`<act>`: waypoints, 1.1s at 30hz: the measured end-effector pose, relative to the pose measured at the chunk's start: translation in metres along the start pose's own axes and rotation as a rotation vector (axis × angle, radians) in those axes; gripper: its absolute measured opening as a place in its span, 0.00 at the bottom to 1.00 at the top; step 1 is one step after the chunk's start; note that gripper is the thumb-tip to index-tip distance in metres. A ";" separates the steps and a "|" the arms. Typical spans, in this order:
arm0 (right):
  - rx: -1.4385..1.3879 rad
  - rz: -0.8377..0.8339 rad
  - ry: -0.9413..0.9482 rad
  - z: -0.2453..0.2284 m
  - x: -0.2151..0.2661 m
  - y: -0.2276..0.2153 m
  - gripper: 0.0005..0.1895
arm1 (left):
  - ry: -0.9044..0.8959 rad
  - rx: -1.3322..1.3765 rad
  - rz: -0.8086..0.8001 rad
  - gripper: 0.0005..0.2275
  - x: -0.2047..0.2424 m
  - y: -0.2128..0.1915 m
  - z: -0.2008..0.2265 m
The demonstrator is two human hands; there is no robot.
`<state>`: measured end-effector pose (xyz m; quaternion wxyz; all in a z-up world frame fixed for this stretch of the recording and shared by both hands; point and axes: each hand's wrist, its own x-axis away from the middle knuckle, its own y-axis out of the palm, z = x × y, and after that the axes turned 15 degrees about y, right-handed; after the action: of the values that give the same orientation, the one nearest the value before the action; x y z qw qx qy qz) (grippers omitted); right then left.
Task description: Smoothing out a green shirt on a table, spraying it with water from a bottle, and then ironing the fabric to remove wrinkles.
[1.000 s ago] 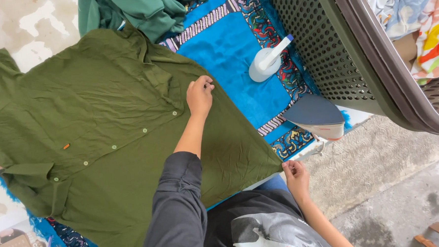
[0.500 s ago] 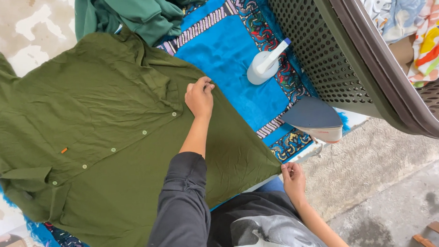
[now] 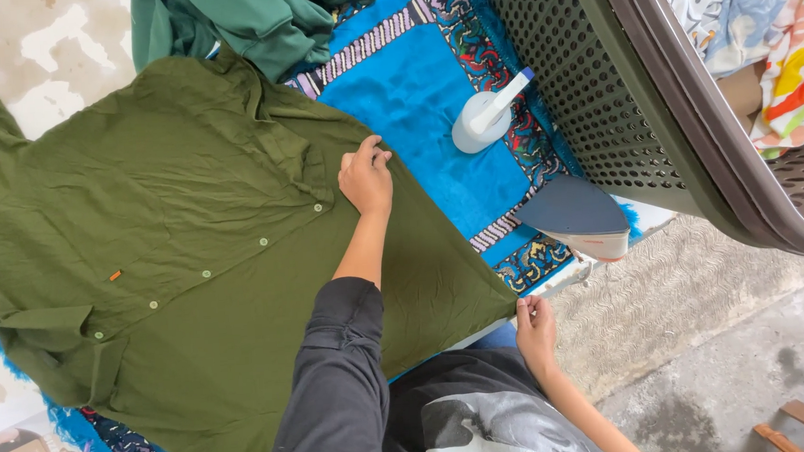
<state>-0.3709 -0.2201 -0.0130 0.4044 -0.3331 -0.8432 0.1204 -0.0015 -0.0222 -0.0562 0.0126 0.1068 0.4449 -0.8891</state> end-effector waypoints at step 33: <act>0.626 0.152 -0.484 -0.086 0.004 0.019 0.12 | 1.081 0.039 -0.431 0.02 0.113 -0.033 0.053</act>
<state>-0.2984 -0.2091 0.0364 0.2660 -0.2171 -0.8096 0.4761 -0.1249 -0.0367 -0.0221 -0.3995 0.4528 0.3833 -0.6989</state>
